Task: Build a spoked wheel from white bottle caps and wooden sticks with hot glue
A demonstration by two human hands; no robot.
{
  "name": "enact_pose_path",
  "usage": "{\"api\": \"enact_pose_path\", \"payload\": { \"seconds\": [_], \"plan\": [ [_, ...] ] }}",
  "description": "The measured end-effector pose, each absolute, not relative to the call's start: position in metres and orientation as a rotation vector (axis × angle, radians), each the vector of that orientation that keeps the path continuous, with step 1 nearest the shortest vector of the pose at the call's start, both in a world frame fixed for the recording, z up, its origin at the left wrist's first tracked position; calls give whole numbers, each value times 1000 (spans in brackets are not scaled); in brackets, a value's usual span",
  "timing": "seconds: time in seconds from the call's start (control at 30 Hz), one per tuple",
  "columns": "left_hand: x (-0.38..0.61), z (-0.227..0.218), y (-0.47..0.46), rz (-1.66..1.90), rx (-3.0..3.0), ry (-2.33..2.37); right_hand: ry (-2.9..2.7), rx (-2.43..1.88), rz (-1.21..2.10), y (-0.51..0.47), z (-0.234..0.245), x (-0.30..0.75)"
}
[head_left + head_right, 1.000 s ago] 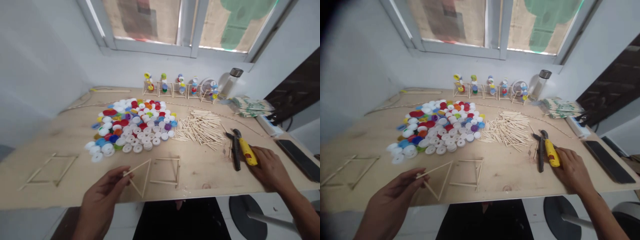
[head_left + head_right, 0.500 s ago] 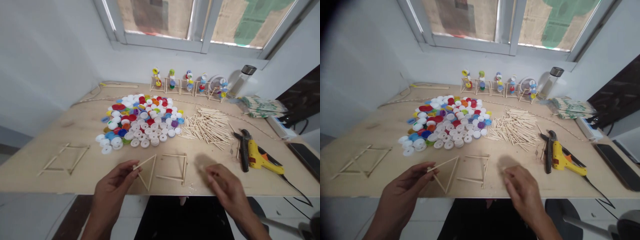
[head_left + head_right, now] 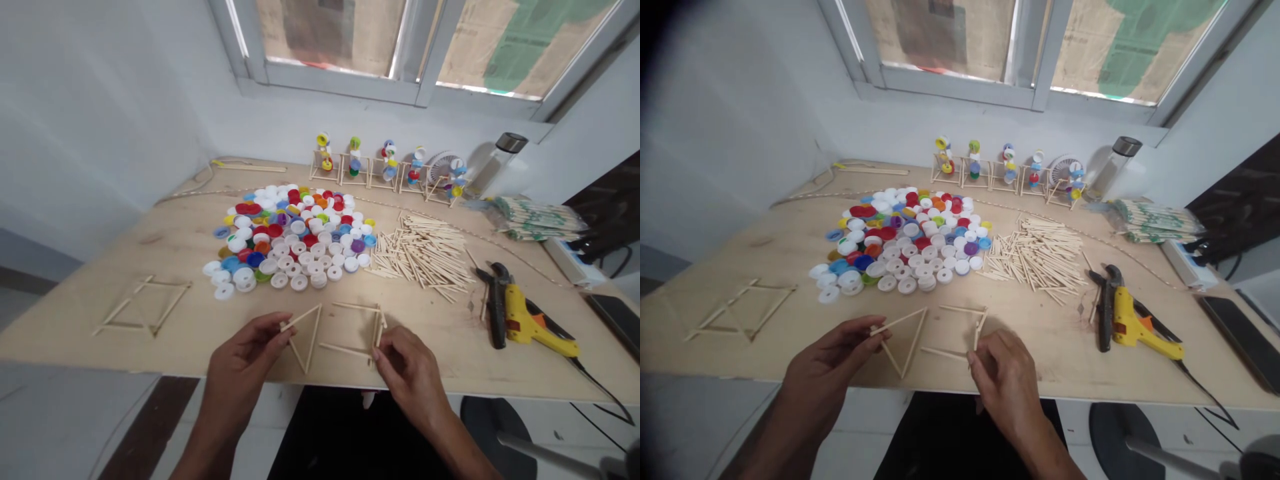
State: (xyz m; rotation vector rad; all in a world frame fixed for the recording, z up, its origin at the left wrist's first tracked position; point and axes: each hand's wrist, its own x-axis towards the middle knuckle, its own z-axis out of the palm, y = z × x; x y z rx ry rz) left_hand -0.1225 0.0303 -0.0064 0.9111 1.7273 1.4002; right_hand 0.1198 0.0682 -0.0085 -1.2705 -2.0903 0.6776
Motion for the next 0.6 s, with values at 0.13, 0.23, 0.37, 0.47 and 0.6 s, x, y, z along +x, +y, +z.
{"api": "enact_pose_path", "payload": {
  "seconds": [0.13, 0.23, 0.37, 0.47, 0.6],
  "plan": [
    [-125, -8, 28, 1403, 911, 1741, -2080, -1283, 673, 69, -8, 115],
    [-125, -6, 26, 1405, 920, 1745, -2055, -1304, 694, 69, -6, 118],
    [-119, -2, 28, 1404, 938, 1740, -2009, -1311, 753, 67, -4, 127],
    [-113, 0, 33, 1391, 956, 1719, -1986, -1303, 774, 64, -3, 135],
    [-105, 2, 38, 1349, 1009, 1694, -1952, -1293, 789, 59, -2, 144]
  ]
}}
